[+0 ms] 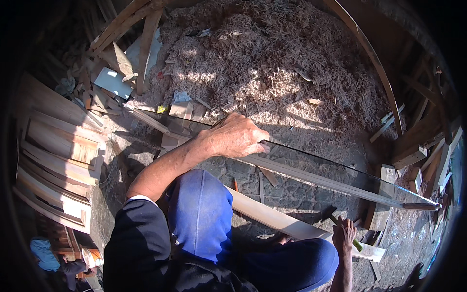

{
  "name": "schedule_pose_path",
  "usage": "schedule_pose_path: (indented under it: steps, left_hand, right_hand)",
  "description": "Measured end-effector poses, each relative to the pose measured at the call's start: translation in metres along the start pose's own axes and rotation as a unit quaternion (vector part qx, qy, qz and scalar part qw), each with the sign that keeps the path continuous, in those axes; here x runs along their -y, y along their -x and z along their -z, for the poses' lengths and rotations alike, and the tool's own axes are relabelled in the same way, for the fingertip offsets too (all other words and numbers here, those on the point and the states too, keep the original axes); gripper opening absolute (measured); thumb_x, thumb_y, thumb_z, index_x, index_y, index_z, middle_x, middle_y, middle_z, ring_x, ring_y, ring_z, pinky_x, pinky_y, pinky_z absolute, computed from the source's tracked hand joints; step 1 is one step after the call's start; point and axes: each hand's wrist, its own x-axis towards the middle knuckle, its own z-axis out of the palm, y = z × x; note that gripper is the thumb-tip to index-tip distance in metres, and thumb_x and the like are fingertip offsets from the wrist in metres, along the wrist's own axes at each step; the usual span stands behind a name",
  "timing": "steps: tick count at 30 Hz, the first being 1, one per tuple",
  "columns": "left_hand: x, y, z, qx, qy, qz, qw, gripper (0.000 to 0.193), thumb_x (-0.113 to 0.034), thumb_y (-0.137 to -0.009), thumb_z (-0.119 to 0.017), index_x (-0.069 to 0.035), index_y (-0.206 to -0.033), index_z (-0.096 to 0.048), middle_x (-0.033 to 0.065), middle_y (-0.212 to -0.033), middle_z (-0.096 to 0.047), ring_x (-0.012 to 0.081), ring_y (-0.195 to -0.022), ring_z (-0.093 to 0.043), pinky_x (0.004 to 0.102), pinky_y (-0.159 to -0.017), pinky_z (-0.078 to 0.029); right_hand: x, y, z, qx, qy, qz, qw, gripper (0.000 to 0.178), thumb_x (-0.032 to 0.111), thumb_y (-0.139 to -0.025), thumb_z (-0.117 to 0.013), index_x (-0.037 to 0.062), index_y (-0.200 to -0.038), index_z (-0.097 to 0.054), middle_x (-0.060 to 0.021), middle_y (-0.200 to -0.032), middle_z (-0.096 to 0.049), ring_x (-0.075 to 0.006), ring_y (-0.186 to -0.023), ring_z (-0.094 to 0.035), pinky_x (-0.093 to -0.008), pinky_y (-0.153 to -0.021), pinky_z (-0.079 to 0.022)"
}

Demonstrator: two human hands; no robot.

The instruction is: The person assembles a curved wooden frame by hand, using a hammer to tap pieces into place. They measure and mark the wood with a pencil and ruler, then fit small wooden strips into the frame structure.

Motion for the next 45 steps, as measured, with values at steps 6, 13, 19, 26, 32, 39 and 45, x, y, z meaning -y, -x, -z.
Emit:
schedule_pose_path:
  steps: [6,13,19,26,32,39,45]
  left_hand:
    - [0.003,-0.002,-0.009,-0.006,-0.007,0.011,1.0,0.036,-0.04,-0.091,-0.072,-0.004,-0.09,-0.072,0.017,-0.074,-0.071,0.036,-0.079,-0.073,0.0529,-0.072,-0.053]
    - [0.01,0.001,-0.011,-0.033,-0.014,0.005,0.999,0.031,-0.035,-0.089,-0.074,-0.006,-0.09,-0.065,0.0133,-0.082,-0.071,0.0338,-0.085,-0.072,0.0528,-0.079,-0.052]
    - [0.049,0.103,0.043,-0.258,-0.149,0.004,0.955,0.075,-0.044,-0.074,-0.084,-0.015,-0.138,-0.057,0.0078,-0.144,-0.054,0.0253,-0.136,-0.048,0.045,-0.118,-0.034]
    - [0.175,0.285,0.112,-0.06,-0.275,0.269,0.921,0.086,-0.029,-0.056,-0.095,-0.015,-0.134,-0.061,0.0065,-0.141,-0.059,0.0269,-0.141,-0.045,0.0484,-0.126,-0.024]
    - [0.229,0.297,0.11,0.039,-0.159,0.322,0.932,0.048,-0.021,-0.07,-0.081,-0.012,-0.115,-0.068,0.0095,-0.109,-0.066,0.0287,-0.113,-0.061,0.0462,-0.111,-0.041]
    - [0.264,0.301,0.1,0.056,-0.109,0.238,0.964,0.022,-0.021,-0.078,-0.072,-0.008,-0.096,-0.072,0.0095,-0.102,-0.067,0.0319,-0.103,-0.063,0.0429,-0.093,-0.05]
    - [0.264,0.304,0.095,0.042,-0.078,0.26,0.961,0.029,-0.021,-0.077,-0.071,-0.011,-0.104,-0.074,0.0096,-0.111,-0.071,0.0303,-0.107,-0.064,0.0432,-0.099,-0.048]
  right_hand:
    - [0.081,-0.023,0.183,-0.336,0.001,0.237,0.911,0.046,0.009,-0.088,-0.071,0.0077,-0.133,-0.061,-0.0143,-0.125,-0.061,-0.0336,-0.117,-0.057,-0.0508,-0.1,-0.044]
    - [0.192,-0.072,0.282,-0.242,-0.044,0.292,0.924,0.06,0.024,-0.084,-0.078,0.0102,-0.138,-0.055,-0.0136,-0.127,-0.063,-0.0328,-0.114,-0.062,-0.046,-0.094,-0.049]
    - [0.201,-0.092,0.282,-0.142,-0.076,0.27,0.949,0.03,0.019,-0.087,-0.075,0.0085,-0.11,-0.058,-0.0116,-0.091,-0.071,-0.035,-0.077,-0.071,-0.0459,-0.062,-0.054]
    - [0.208,-0.103,0.288,-0.126,-0.058,0.285,0.949,0.017,0.018,-0.089,-0.071,0.0091,-0.1,-0.062,-0.0102,-0.083,-0.068,-0.0339,-0.077,-0.069,-0.0442,-0.064,-0.053]
    - [0.209,-0.111,0.293,-0.074,-0.064,0.287,0.953,0.019,0.016,-0.085,-0.072,0.0064,-0.101,-0.066,-0.013,-0.089,-0.07,-0.0341,-0.081,-0.07,-0.0458,-0.071,-0.054]
    - [0.219,-0.112,0.291,-0.049,-0.093,0.274,0.956,0.022,0.019,-0.083,-0.074,0.005,-0.1,-0.07,-0.0153,-0.091,-0.072,-0.0344,-0.081,-0.071,-0.0455,-0.073,-0.055]
    - [0.23,-0.117,0.288,-0.025,-0.096,0.262,0.96,0.018,0.019,-0.084,-0.076,0.0025,-0.09,-0.071,-0.0149,-0.075,-0.07,-0.0337,-0.069,-0.07,-0.0421,-0.064,-0.055]
